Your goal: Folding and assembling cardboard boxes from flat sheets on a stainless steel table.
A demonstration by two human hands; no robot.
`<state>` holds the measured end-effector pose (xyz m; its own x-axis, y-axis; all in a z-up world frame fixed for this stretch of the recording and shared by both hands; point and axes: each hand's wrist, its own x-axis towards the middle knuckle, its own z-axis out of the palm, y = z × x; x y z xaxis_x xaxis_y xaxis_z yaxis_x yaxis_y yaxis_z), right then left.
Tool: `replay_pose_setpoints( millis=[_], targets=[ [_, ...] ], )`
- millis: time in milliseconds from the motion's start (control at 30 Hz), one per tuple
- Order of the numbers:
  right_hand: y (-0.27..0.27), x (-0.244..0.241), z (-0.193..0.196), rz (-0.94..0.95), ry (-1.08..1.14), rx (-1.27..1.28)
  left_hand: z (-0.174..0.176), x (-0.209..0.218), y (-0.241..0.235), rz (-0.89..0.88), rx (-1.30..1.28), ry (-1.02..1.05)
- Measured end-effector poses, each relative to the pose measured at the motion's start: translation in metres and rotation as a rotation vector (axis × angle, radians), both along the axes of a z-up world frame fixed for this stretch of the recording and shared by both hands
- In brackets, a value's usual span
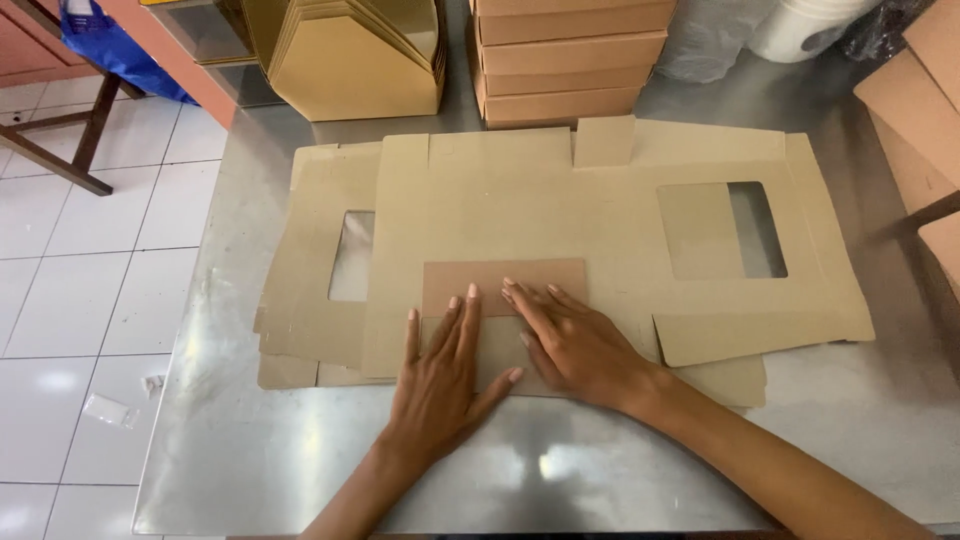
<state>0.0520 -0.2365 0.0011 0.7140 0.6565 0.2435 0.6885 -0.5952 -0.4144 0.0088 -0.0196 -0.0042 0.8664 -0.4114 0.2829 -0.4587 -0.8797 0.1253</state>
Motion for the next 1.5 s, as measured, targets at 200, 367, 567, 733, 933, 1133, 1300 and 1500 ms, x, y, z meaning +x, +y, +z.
replay_pose_setpoints(
  millis=[200, 367, 567, 733, 933, 1133, 1300, 1500],
  targets=[
    [-0.039, -0.008, 0.001, -0.157, -0.127, -0.031, 0.014, 0.02, 0.035, -0.023, -0.176, 0.138],
    [-0.036, 0.008, 0.046, -0.216, -0.063, -0.017, 0.037, 0.051, 0.029, 0.058, -0.309, 0.267],
    [-0.048, 0.024, 0.054, -0.286, 0.254, 0.137, 0.026, 0.063, 0.037, -0.081, -0.421, 0.115],
    [-0.052, 0.008, 0.076, -0.198, 0.498, 0.248, 0.042, 0.051, 0.046, -0.229, -0.557, 0.216],
    [-0.056, 0.023, 0.092, -0.159, 0.624, 0.278, 0.056, 0.098, 0.055, -0.235, -0.551, 0.28],
    [-0.055, 0.091, 0.066, -0.248, 0.215, 0.09, 0.048, 0.169, 0.048, -0.137, -0.365, 0.288],
    [-0.049, 0.145, 0.041, -0.246, 0.139, 0.057, 0.046, 0.205, 0.048, -0.066, -0.315, 0.309],
    [-0.049, 0.166, 0.034, -0.254, 0.256, -0.013, 0.049, 0.211, 0.049, -0.046, -0.284, 0.371]
  ],
)
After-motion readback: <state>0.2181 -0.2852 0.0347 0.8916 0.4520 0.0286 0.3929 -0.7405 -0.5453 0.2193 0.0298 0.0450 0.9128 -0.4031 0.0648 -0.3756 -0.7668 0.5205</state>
